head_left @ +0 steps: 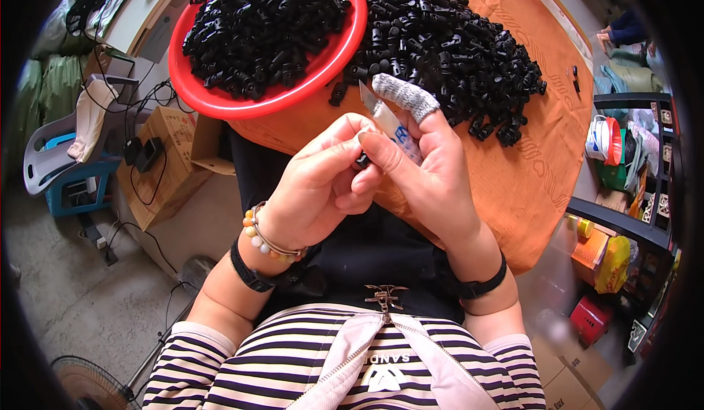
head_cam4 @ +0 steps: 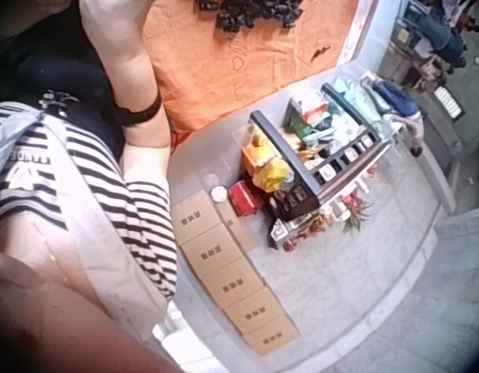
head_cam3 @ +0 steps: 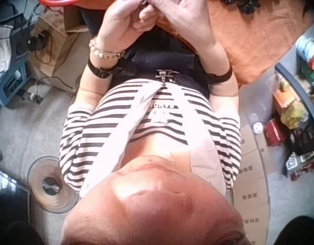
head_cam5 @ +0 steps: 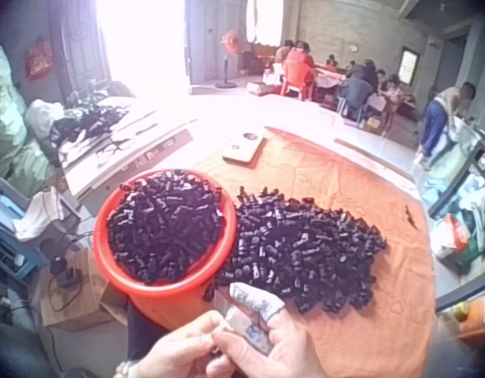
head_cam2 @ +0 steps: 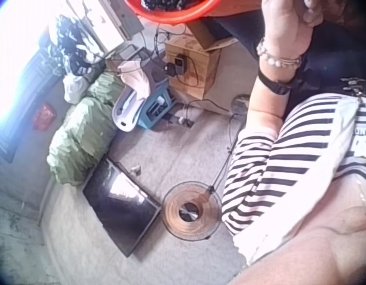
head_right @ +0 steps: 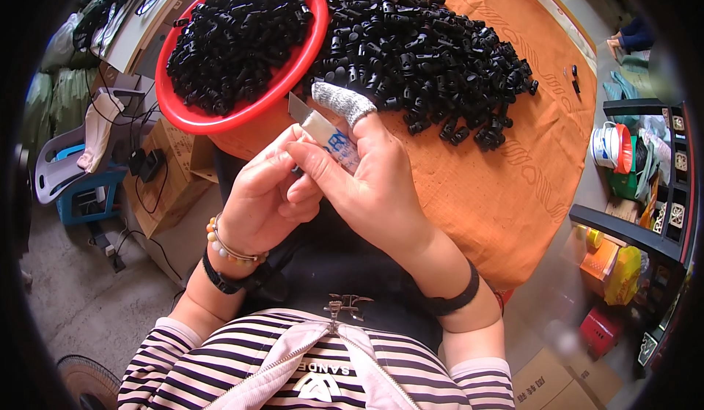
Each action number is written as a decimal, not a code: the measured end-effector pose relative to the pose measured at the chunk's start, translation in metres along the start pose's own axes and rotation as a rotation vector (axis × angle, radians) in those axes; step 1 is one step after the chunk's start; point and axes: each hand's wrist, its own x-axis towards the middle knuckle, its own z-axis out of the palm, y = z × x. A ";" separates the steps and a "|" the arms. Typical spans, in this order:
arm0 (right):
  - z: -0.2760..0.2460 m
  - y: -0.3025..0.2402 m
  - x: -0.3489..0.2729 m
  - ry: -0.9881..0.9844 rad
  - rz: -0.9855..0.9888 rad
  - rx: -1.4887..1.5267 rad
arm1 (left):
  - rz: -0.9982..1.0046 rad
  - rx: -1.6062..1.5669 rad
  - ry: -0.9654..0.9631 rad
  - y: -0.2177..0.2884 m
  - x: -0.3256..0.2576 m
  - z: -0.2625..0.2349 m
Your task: Trimming excess plastic flash from small black shoe components using a small craft blade.
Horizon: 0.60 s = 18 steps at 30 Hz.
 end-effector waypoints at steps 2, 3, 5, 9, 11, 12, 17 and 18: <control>-0.001 0.002 0.004 0.033 -0.017 -0.048 | 0.009 0.002 -0.011 0.001 0.000 0.000; -0.002 0.005 0.006 0.032 -0.017 -0.047 | 0.030 0.026 0.023 0.004 -0.001 0.001; -0.003 0.010 0.008 0.155 -0.097 0.038 | 0.095 0.070 0.104 0.009 -0.002 0.000; -0.007 0.017 0.007 0.142 -0.083 -0.046 | 0.376 0.080 0.302 0.028 -0.002 -0.008; -0.007 0.026 0.007 0.146 -0.085 -0.130 | 0.493 0.072 0.258 0.041 -0.003 -0.023; -0.006 0.028 0.008 0.143 -0.086 -0.131 | 0.501 0.067 0.187 0.047 -0.006 -0.025; 0.003 0.034 0.014 0.167 -0.137 -0.503 | 0.548 0.088 0.175 0.051 -0.012 -0.025; 0.006 0.032 0.015 0.140 -0.096 -0.604 | 0.554 0.091 0.174 0.049 -0.013 -0.028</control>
